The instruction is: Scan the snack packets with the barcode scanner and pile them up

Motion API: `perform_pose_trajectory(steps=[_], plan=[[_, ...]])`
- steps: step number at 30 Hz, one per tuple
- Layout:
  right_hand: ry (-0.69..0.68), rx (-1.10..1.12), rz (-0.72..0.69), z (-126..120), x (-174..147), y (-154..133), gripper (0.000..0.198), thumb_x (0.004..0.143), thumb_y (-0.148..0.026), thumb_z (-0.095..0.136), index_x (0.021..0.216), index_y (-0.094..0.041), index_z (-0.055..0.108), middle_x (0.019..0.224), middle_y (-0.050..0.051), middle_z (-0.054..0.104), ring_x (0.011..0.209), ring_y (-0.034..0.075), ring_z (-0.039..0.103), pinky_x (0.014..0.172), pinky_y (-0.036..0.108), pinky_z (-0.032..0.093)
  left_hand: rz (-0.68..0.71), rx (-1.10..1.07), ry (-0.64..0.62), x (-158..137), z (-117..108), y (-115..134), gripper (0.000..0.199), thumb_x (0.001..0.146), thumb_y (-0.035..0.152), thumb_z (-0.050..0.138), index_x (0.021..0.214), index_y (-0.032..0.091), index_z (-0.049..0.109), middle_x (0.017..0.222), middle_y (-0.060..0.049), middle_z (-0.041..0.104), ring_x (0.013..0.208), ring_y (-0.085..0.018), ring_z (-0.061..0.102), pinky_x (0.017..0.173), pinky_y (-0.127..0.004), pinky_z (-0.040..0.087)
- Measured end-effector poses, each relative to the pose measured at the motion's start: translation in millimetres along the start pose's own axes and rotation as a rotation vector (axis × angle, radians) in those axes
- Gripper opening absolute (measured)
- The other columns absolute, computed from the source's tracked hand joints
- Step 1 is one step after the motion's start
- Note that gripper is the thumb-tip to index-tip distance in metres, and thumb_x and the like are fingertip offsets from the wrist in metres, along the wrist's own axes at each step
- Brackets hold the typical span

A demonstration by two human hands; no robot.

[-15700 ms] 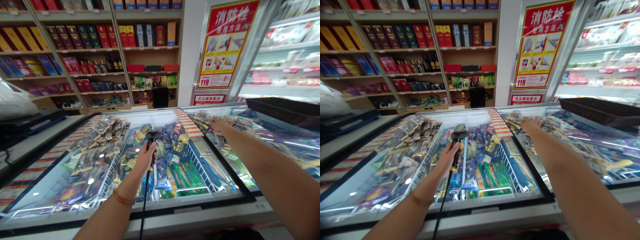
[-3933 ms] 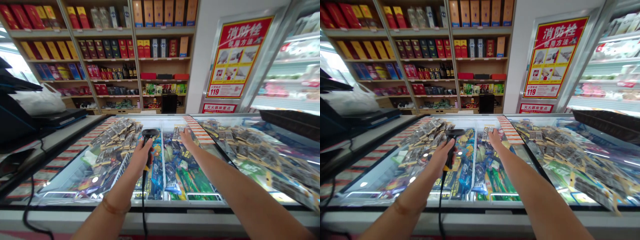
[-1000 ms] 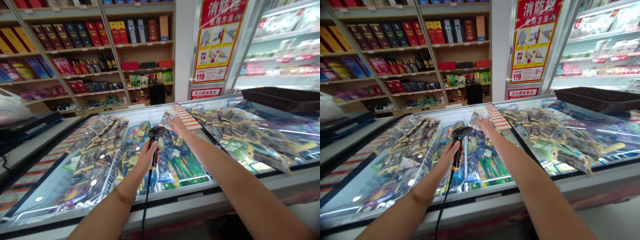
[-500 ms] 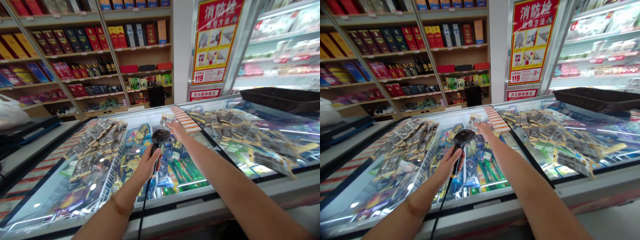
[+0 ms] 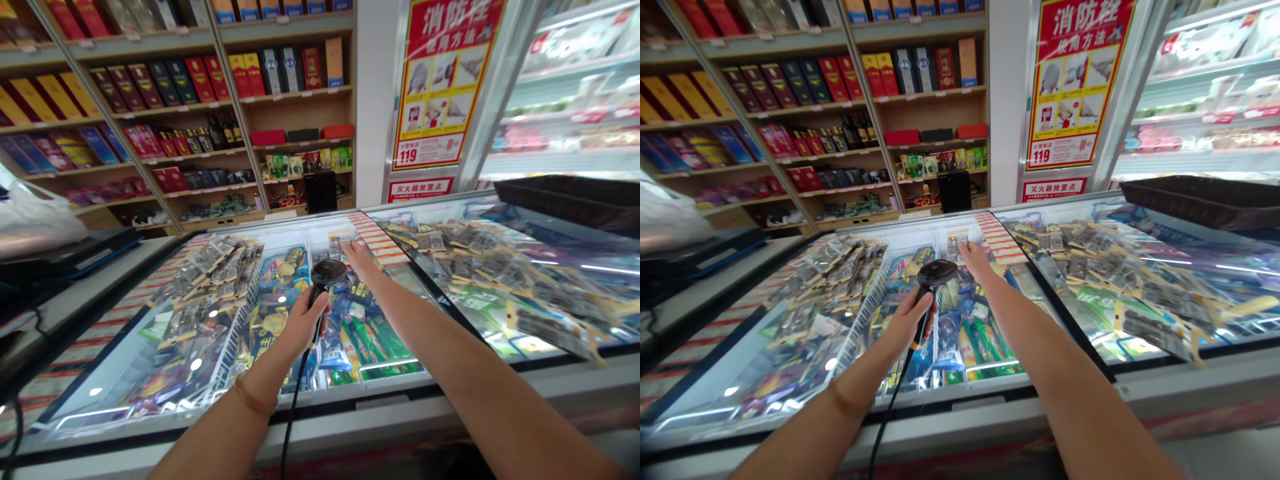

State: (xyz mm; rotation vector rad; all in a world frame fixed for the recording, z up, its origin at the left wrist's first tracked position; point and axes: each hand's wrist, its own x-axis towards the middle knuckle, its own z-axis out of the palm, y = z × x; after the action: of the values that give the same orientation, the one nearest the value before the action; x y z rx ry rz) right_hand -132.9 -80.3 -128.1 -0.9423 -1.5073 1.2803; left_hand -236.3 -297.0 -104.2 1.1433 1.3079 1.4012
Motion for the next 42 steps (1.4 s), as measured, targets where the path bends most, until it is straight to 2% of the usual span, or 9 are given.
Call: perform_pose_trajectory(steps=[6,11,19,24,28,31,35,38,42], plan=[[0.113,-0.202,0.049,0,-2,-5,0.025,0.095,-0.041,0.051,0.107,-0.024,0.065,0.07,0.001,0.067,0.063,0.02,0.065,0.063,0.031,0.056,-0.051,-0.069,0.221,-14,-10,25,0.06,0.068,0.075,0.072,0.082,0.021,0.051,0.066,0.005,0.058,0.037,-0.007,0.048,0.036,-0.022,0.035],[0.047,-0.236,0.038,22,-3,-14,0.017,0.086,-0.032,0.061,0.098,-0.021,0.064,0.064,-0.002,0.062,0.05,0.017,0.058,0.058,0.031,0.05,0.046,-0.075,0.433,-42,-66,55,0.061,0.064,0.073,0.076,0.083,0.021,0.051,0.065,0.005,0.059,0.038,-0.008,0.048,0.036,-0.022,0.036],[-0.087,0.017,0.029,158,-18,-70,0.034,0.082,-0.023,0.069,0.115,-0.022,0.06,0.071,-0.003,0.066,0.053,0.015,0.063,0.052,0.026,0.048,0.087,-0.099,0.826,-92,-166,74,0.048,0.071,0.06,0.074,0.088,0.021,0.052,0.063,0.005,0.059,0.038,-0.009,0.049,0.035,-0.021,0.037],[-0.075,-0.099,0.109,235,-18,-97,0.05,0.085,-0.023,0.072,0.131,-0.021,0.055,0.087,0.005,0.076,0.064,0.021,0.074,0.06,0.03,0.057,0.051,-0.089,0.862,-111,-188,74,0.047,0.072,0.06,0.072,0.09,0.022,0.053,0.063,0.006,0.058,0.037,-0.01,0.049,0.034,-0.021,0.037],[-0.254,-0.247,0.148,255,-18,-103,0.04,0.089,-0.032,0.072,0.123,-0.014,0.063,0.071,0.007,0.073,0.067,0.025,0.075,0.059,0.031,0.056,0.004,-0.079,0.822,-115,-187,71,0.051,0.072,0.067,0.07,0.086,0.022,0.052,0.056,0.005,0.055,0.036,-0.011,0.048,0.035,-0.022,0.037],[-0.286,-0.323,0.073,243,-19,-99,0.037,0.092,-0.036,0.069,0.121,-0.014,0.066,0.081,0.011,0.075,0.069,0.026,0.074,0.06,0.032,0.056,0.0,-0.073,0.769,-109,-178,69,0.052,0.072,0.069,0.071,0.085,0.022,0.052,0.052,0.006,0.054,0.037,-0.011,0.048,0.035,-0.021,0.035],[-0.174,-0.351,-0.06,191,-12,-83,0.037,0.093,-0.032,0.064,0.129,-0.022,0.065,0.122,0.011,0.072,0.077,0.022,0.075,0.068,0.032,0.057,0.05,-0.129,0.704,-86,-153,65,0.053,0.069,0.067,0.075,0.085,0.022,0.052,0.059,0.005,0.058,0.039,-0.01,0.049,0.036,-0.022,0.038],[-0.063,-0.418,-0.101,128,-3,-65,0.036,0.091,-0.025,0.061,0.127,-0.021,0.066,0.136,0.012,0.065,0.087,0.022,0.075,0.079,0.033,0.058,0.075,-0.165,0.628,-61,-124,62,0.055,0.067,0.066,0.077,0.085,0.022,0.051,0.065,0.005,0.06,0.041,-0.009,0.05,0.036,-0.022,0.038],[0.101,-0.664,-0.16,22,7,-42,0.032,0.089,-0.017,0.057,0.118,-0.017,0.07,0.128,0.013,0.069,0.117,0.026,0.067,0.106,0.039,0.049,0.062,-0.197,0.5,-26,-75,58,0.056,0.067,0.067,0.078,0.087,0.021,0.053,0.066,0.005,0.059,0.04,-0.009,0.05,0.036,-0.022,0.037]])
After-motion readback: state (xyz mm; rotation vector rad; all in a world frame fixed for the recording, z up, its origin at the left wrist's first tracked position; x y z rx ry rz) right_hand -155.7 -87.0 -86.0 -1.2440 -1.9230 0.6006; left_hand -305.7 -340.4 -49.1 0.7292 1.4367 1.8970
